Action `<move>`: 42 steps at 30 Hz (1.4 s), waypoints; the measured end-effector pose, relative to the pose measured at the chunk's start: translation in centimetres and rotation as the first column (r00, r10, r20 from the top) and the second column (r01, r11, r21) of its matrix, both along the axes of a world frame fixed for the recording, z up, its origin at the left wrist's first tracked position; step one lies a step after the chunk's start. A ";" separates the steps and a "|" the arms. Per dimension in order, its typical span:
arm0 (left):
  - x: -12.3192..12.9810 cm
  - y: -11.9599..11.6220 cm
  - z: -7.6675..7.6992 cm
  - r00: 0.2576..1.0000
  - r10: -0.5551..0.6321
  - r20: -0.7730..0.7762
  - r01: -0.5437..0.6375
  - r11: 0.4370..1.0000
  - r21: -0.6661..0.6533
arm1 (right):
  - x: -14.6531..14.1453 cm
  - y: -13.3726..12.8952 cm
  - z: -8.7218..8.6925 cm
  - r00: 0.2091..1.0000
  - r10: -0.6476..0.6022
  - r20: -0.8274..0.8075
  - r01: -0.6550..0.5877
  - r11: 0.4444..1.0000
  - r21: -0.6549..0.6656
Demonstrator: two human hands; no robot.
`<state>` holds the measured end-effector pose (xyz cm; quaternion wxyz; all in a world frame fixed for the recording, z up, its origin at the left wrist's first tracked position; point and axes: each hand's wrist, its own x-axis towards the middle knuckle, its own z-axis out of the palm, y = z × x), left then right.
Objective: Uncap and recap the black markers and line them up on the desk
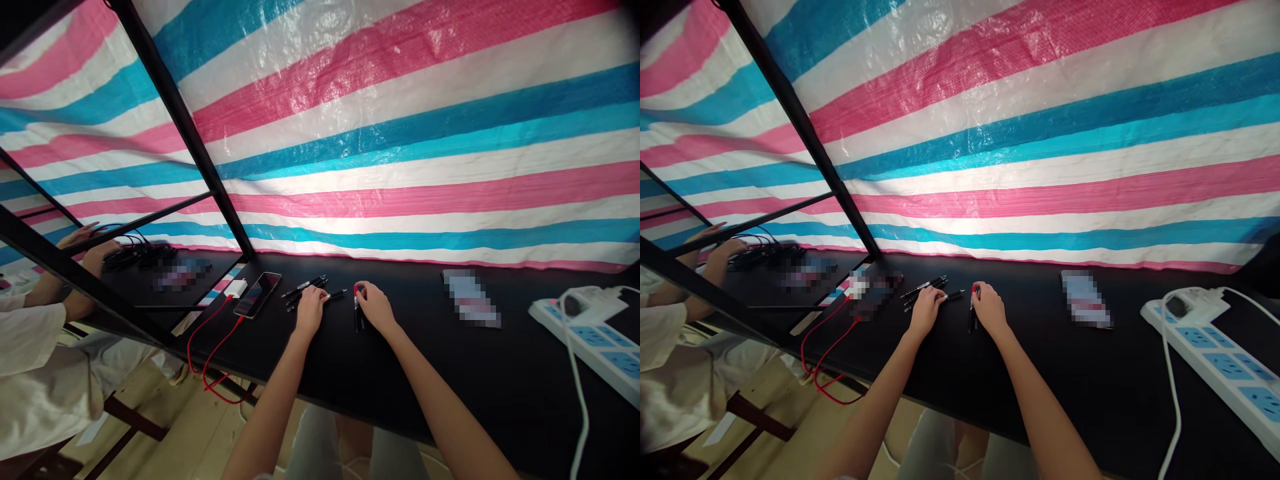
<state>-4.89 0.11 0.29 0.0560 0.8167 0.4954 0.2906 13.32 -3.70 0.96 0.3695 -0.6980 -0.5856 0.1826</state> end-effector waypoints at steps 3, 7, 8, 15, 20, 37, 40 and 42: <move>0.5 -0.3 0.4 0.980 -0.119 0.158 0.130 0.989 -0.065 | 0.2 0.7 -0.5 0.949 0.057 -0.309 -0.059 0.998 0.003; 0.9 -0.4 0.7 0.907 -0.197 0.372 0.248 0.964 -0.094 | 0.3 1.0 -0.4 0.697 0.111 -0.708 -0.112 0.993 0.046; 1.0 -0.4 0.7 0.887 -0.197 0.417 0.260 0.960 -0.100 | 0.3 1.0 -0.2 0.646 0.132 -0.752 -0.126 0.990 0.066; 1.2 -0.1 0.3 0.781 -0.182 0.598 0.381 0.897 -0.225 | -0.1 0.5 0.3 0.597 0.195 -0.778 -0.143 0.980 0.136; 1.4 0.0 0.3 0.692 -0.133 0.710 0.478 0.821 -0.312 | 0.1 0.5 0.5 0.656 0.229 -0.720 -0.110 0.972 0.209; 1.1 0.2 0.0 0.705 -0.085 0.704 0.496 0.769 -0.404 | 1.5 0.8 0.8 0.663 0.122 -0.738 0.103 0.962 0.252; 0.9 0.2 0.0 0.741 -0.101 0.664 0.455 0.803 -0.386 | 3.0 1.0 0.7 0.560 0.036 -0.828 0.329 0.907 0.262; 0.8 0.2 0.0 0.746 -0.104 0.657 0.433 0.826 -0.361 | 4.0 1.2 0.5 0.495 0.002 -0.869 0.433 0.867 0.248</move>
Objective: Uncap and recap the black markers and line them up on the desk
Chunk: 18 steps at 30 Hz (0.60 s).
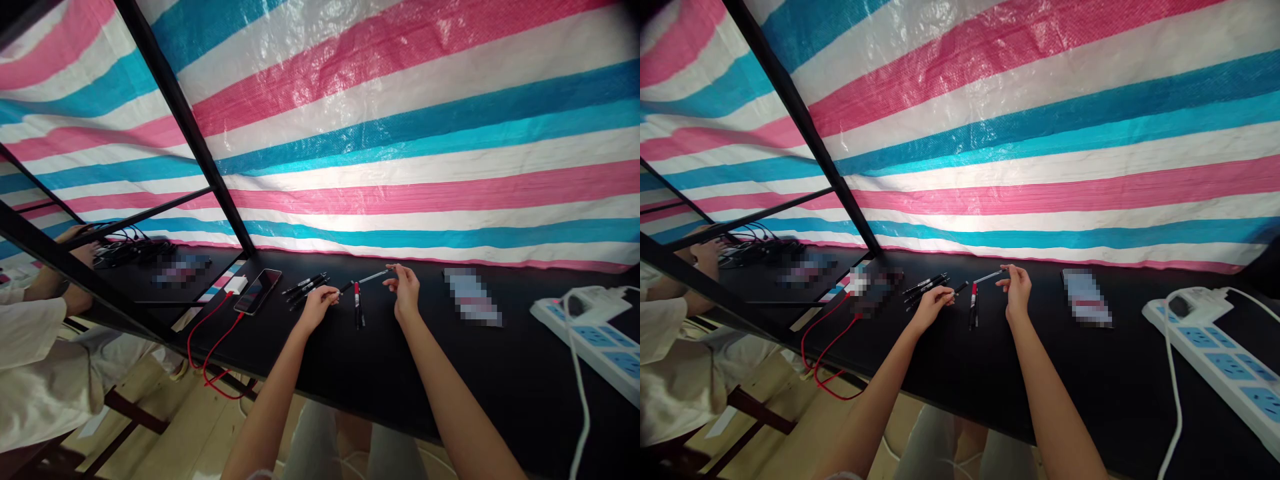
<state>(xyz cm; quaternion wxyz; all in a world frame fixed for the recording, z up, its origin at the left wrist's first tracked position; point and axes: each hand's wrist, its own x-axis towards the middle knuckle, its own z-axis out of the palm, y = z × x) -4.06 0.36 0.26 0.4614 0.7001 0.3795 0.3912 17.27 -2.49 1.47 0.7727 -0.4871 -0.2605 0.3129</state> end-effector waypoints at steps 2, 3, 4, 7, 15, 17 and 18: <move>-0.1 0.1 0.0 0.999 0.028 0.041 -0.029 0.999 0.015 | 0.6 0.1 -0.3 0.998 -0.040 -0.039 0.039 0.999 -0.018; -0.1 0.1 0.0 0.996 0.041 0.073 -0.042 0.999 0.016 | 0.8 0.2 -0.5 0.998 -0.040 -0.040 0.039 0.999 -0.037; -0.1 0.2 0.0 0.993 0.052 0.104 -0.054 0.998 0.014 | 0.8 0.2 -0.7 0.999 -0.029 -0.026 0.027 0.998 -0.062; -0.2 0.2 0.2 0.985 0.083 0.151 -0.085 0.996 0.009 | 0.6 0.3 -1.4 0.993 0.055 0.108 -0.036 0.985 -0.172; -0.1 -0.2 0.5 0.980 0.159 -0.119 -0.147 0.984 0.102 | -0.8 -0.1 -1.9 0.710 0.404 0.577 -0.107 0.871 -0.479; 0.2 -0.4 0.3 0.972 0.168 -0.166 -0.149 0.981 0.120 | -1.0 -0.1 -2.0 0.674 0.432 0.599 -0.100 0.857 -0.505; 0.3 -0.5 0.2 0.966 0.179 -0.185 -0.156 0.979 0.132 | -1.1 -0.1 -2.1 0.661 0.438 0.609 -0.090 0.852 -0.515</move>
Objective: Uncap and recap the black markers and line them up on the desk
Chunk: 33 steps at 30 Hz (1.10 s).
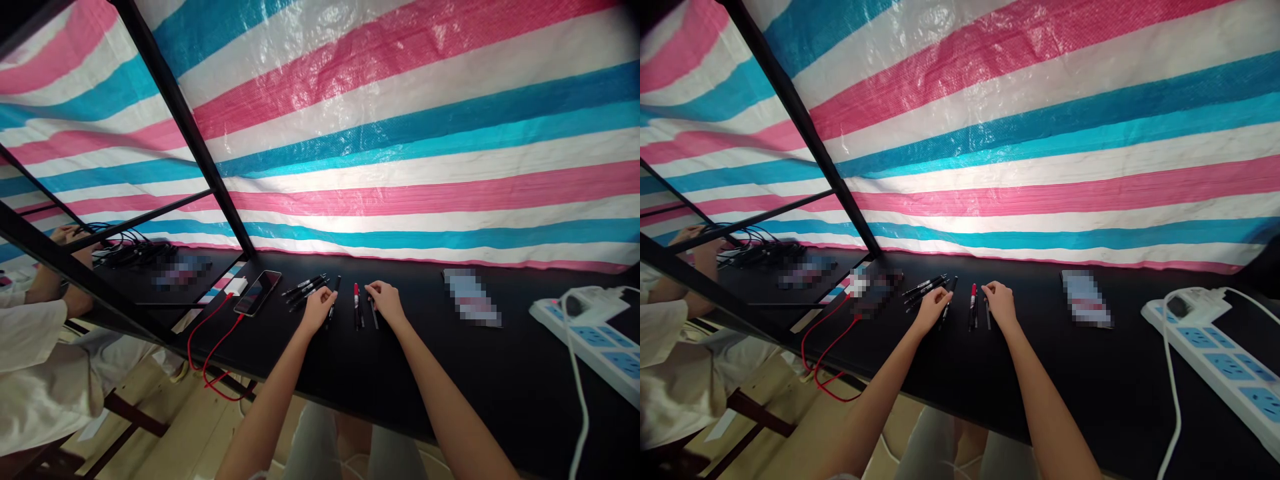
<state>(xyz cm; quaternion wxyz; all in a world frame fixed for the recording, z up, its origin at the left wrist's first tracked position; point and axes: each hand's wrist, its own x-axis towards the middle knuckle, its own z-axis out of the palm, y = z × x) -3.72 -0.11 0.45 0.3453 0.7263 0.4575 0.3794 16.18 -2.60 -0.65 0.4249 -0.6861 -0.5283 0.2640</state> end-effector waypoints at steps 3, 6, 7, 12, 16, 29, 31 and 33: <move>0.3 -0.2 -0.3 0.992 0.072 -0.100 -0.068 0.997 0.042 | -0.2 -0.1 0.0 0.996 -0.009 0.088 0.010 1.000 -0.009; 0.4 -0.3 -0.3 0.954 0.126 -0.272 -0.106 0.991 0.087 | -0.4 -0.4 0.5 0.982 -0.014 0.190 0.020 0.999 -0.028; 0.4 -0.4 -0.3 0.939 0.129 -0.319 -0.102 0.990 0.098 | -0.4 -0.5 0.7 0.976 -0.009 0.219 0.019 0.999 -0.045; 0.4 -0.7 0.0 0.898 0.061 -0.436 -0.014 0.994 0.109 | -0.7 -1.1 1.9 0.939 0.109 0.327 -0.049 0.981 -0.188; 0.3 -1.0 0.4 0.882 -0.038 -0.470 0.083 0.994 0.075 | -0.9 -1.2 2.1 0.924 0.173 0.341 -0.096 0.968 -0.231; 0.6 -1.7 0.9 0.863 -0.112 -0.493 0.189 0.976 0.108 | -1.2 -1.4 2.2 0.927 0.156 0.341 -0.100 0.979 -0.176; 0.7 -1.8 1.0 0.865 -0.114 -0.488 0.194 0.974 0.116 | -1.1 -1.5 2.2 0.923 0.162 0.348 -0.105 0.979 -0.178; 0.7 -1.8 1.1 0.869 -0.121 -0.480 0.192 0.976 0.101 | -1.1 -1.5 2.3 0.920 0.167 0.355 -0.109 0.978 -0.179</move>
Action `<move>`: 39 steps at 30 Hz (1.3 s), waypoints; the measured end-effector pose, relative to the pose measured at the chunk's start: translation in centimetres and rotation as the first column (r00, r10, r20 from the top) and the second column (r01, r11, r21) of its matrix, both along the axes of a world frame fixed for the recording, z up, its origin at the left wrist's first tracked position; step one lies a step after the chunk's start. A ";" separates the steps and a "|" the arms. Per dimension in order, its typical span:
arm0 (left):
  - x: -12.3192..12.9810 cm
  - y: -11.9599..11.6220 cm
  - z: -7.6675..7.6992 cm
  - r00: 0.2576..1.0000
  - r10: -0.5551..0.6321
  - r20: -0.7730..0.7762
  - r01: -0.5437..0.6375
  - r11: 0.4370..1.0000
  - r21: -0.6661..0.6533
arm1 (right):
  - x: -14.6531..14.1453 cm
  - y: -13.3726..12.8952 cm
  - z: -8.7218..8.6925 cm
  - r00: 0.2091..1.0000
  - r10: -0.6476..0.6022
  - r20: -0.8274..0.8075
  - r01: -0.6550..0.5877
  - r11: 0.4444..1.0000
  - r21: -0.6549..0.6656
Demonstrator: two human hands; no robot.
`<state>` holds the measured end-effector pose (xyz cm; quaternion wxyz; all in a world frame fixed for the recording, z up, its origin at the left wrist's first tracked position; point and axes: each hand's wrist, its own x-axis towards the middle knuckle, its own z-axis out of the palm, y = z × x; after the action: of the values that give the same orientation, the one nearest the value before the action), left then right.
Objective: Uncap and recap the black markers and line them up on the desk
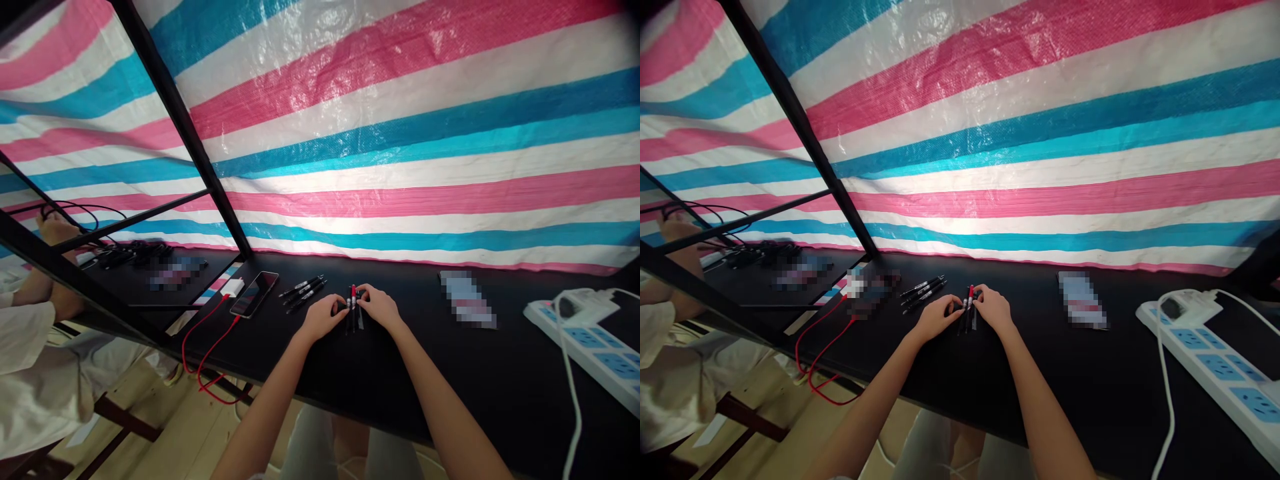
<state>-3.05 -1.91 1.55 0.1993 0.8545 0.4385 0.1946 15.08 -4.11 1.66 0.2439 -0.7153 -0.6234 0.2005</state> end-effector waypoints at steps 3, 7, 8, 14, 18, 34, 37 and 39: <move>-0.1 0.1 0.1 1.000 0.008 0.014 -0.007 0.999 -0.045 | 0.0 -0.1 0.1 1.000 0.005 0.001 -0.005 1.000 -0.005; -0.2 0.5 -0.3 0.998 -0.001 0.065 0.006 0.997 -0.071 | 0.0 0.0 0.2 1.000 0.001 0.005 -0.001 1.000 -0.010; -0.3 0.6 -0.4 0.996 0.003 0.085 0.004 0.997 -0.077 | -0.1 0.0 0.2 1.000 -0.002 0.008 0.002 1.000 -0.010; -1.2 1.4 -0.6 0.959 0.264 0.107 -0.275 0.955 0.108 | -0.2 0.1 0.3 0.999 -0.021 0.049 0.022 0.999 -0.029; -2.3 1.7 -0.9 0.833 0.553 -0.011 -0.512 0.779 0.362 | -0.3 0.0 0.4 0.997 -0.036 0.075 0.040 0.998 -0.058; -1.8 2.8 -1.2 0.892 0.202 0.405 -0.151 0.977 -0.153 | -0.4 0.5 -0.4 0.978 -0.012 -0.209 0.033 0.995 0.097; -1.5 2.9 -1.2 0.812 0.156 0.562 0.018 0.956 -0.292 | -1.1 0.7 -0.2 0.826 0.213 -0.522 -0.152 0.976 0.158; -1.4 2.7 -1.0 0.781 0.140 0.609 0.113 0.927 -0.358 | -1.6 0.6 0.1 0.670 0.316 -0.672 -0.245 0.948 0.201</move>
<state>-4.48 0.83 0.60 0.4912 0.6839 0.3826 0.3804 13.45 -3.50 1.77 0.4595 -0.4703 -0.5966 0.4601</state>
